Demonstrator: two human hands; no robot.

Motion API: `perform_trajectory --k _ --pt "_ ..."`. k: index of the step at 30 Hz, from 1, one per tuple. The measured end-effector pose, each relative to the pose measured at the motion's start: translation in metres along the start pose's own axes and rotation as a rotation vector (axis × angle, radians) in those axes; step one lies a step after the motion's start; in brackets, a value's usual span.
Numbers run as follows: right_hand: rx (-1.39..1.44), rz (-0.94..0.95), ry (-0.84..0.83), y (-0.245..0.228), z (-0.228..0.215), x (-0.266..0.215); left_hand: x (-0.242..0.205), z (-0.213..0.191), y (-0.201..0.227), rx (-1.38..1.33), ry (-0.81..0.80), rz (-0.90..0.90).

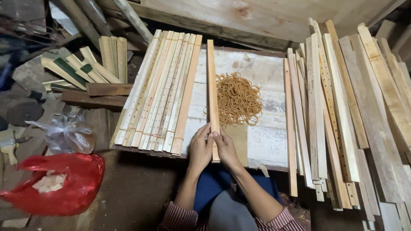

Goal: Assembling wooden frames by aligning slats and securing them with rubber bands

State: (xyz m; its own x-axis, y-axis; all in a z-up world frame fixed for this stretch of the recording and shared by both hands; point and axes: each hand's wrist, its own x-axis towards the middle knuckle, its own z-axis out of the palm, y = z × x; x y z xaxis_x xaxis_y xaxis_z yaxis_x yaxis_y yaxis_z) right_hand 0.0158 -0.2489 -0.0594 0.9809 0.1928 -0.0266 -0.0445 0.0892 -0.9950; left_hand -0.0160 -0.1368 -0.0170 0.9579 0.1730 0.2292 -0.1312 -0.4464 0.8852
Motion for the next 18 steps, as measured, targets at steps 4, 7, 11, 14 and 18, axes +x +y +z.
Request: perform_trajectory --k 4,7,11,14,18 --pt "-0.015 -0.014 0.004 0.001 0.022 0.013 0.006 -0.022 -0.002 0.089 0.053 -0.024" --pt "-0.076 -0.017 -0.035 0.005 0.030 0.027 0.006 -0.038 0.000 0.187 0.078 -0.071" --pt "-0.363 0.030 -0.105 0.000 0.043 0.043 0.000 -0.051 0.003 0.349 0.105 -0.112" --pt "-0.506 0.050 -0.166 0.018 0.043 0.051 -0.007 -0.052 -0.004 0.485 0.097 -0.138" --pt "-0.676 0.026 -0.235 0.008 0.048 0.044 -0.017 -0.047 -0.011 0.636 0.065 -0.161"
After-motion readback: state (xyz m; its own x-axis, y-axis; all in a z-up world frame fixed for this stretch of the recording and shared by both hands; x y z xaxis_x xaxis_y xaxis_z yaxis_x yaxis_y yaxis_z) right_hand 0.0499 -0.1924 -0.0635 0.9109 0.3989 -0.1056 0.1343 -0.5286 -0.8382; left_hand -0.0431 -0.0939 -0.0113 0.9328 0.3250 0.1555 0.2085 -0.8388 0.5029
